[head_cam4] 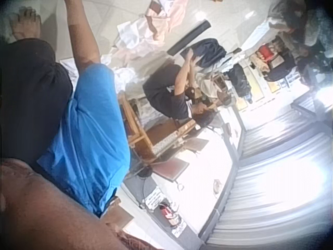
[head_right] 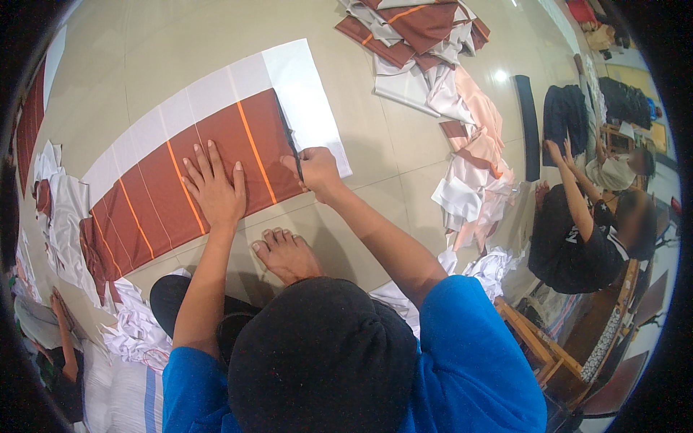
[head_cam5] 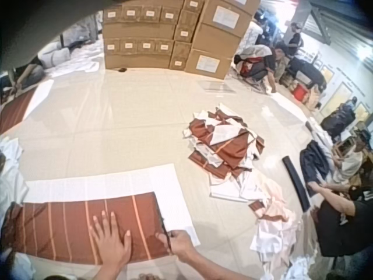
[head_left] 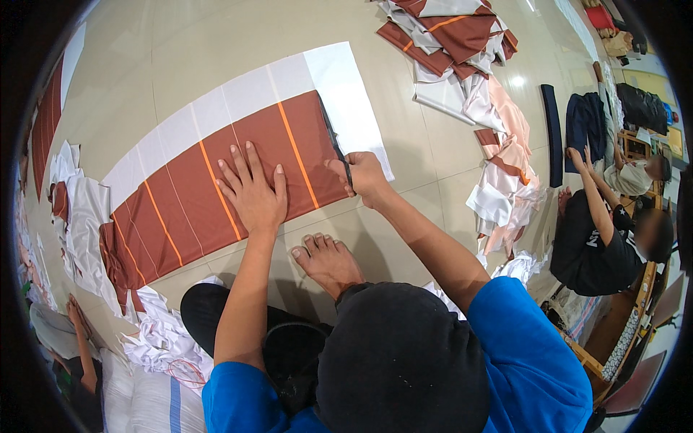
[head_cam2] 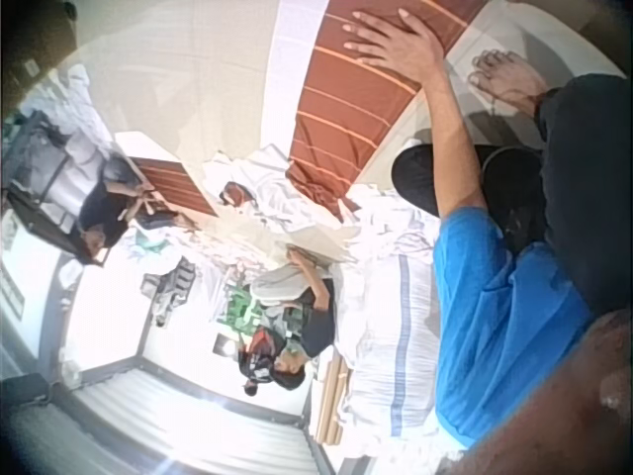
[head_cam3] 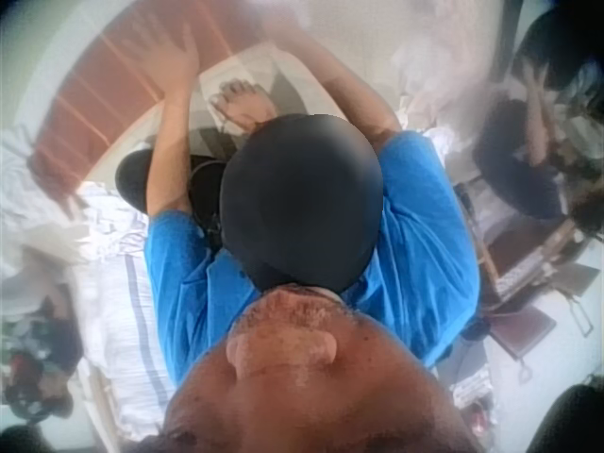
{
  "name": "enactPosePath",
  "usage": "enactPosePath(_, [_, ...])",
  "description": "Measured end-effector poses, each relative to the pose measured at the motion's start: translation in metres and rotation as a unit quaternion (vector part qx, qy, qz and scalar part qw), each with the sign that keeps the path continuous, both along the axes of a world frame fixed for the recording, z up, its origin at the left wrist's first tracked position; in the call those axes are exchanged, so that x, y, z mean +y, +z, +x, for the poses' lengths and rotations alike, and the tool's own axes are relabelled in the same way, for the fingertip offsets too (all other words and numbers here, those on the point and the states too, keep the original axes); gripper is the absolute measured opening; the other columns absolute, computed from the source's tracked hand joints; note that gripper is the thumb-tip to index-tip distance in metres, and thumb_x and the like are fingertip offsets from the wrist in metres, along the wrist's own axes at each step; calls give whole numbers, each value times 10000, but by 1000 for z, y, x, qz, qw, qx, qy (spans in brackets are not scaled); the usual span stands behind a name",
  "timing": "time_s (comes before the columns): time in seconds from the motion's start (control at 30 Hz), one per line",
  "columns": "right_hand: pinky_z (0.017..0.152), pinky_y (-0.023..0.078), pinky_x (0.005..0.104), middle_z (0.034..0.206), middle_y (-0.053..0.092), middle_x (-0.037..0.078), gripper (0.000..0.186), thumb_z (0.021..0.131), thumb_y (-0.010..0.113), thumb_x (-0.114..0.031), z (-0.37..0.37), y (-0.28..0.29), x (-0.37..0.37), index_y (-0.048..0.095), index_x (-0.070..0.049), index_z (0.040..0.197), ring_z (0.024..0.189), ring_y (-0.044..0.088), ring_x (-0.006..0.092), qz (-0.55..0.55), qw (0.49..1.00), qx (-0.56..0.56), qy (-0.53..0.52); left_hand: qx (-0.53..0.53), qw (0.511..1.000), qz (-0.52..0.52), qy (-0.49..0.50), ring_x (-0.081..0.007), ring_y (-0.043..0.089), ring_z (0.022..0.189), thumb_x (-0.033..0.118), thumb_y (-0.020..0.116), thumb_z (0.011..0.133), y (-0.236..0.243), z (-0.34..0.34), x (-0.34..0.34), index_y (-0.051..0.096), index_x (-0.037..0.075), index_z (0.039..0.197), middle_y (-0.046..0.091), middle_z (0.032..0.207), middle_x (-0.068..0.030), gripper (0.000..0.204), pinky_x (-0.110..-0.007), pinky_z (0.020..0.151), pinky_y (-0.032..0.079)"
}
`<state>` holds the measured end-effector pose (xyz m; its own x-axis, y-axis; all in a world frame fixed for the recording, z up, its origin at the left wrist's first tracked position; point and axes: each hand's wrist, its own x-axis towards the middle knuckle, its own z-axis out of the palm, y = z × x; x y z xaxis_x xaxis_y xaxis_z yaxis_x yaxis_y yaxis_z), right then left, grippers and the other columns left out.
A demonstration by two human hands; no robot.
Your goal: The person cuts a large piece of maroon fabric with orange stripes into several strips using scissors. They sit on the floor, hold the fabric with one hand, and cut along marked lines with the other.
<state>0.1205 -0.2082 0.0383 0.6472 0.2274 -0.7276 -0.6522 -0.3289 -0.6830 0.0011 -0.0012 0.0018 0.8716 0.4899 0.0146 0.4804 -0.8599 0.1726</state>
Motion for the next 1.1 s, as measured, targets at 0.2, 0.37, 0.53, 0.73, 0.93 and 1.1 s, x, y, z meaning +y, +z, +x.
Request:
enactPosePath(0.2, [409,382,277,617,564,-11,383,906,930,-306,0,-5,-2,632,-90,800,457,503,82,8,1000,-2,-1,-7,1000,-1,-1,-532,131,1709,574,464,1150,0,0,0,266,150,1812,205,1880,-174,811,-698,1365,99])
enactPosePath(0.37, [414,378,273,622,569,-10,364,912,922,-308,3,1,-3,660,-70,829,458,503,84,13,1000,1,0,-10,1000,-1,-5,-544,135,1704,572,470,1147,-1,0,1,282,139,1807,209,1877,-182,811,-705,1361,104])
enactPosePath(0.53, [422,388,290,629,586,9,386,901,920,-326,16,10,-1,678,-31,844,470,521,97,14,1000,22,1,-18,1000,-7,-9,-556,152,1697,567,484,1141,0,1,0,296,132,1802,221,1873,-195,814,-716,1353,113])
enactPosePath(0.73, [431,376,274,667,590,9,376,898,925,-326,22,6,1,719,-11,897,481,503,82,3,1000,28,11,-7,1000,1,-8,-560,164,1693,564,489,1138,0,1,-1,302,129,1801,223,1871,-202,815,-720,1348,124])
enactPosePath(0.93, [429,377,272,675,600,18,377,891,932,-317,21,5,3,713,-10,882,478,504,83,-5,1000,26,9,-3,1000,-1,-9,-560,141,1698,567,483,1139,-2,0,0,276,138,1809,203,1877,-201,822,-720,1351,113])
enactPosePath(1.1, [427,381,276,655,600,19,377,897,932,-309,20,6,4,671,-46,827,471,511,87,-9,1000,17,13,-2,1000,1,-9,-559,134,1700,565,485,1139,-3,0,1,263,139,1813,194,1879,-199,828,-719,1351,111])
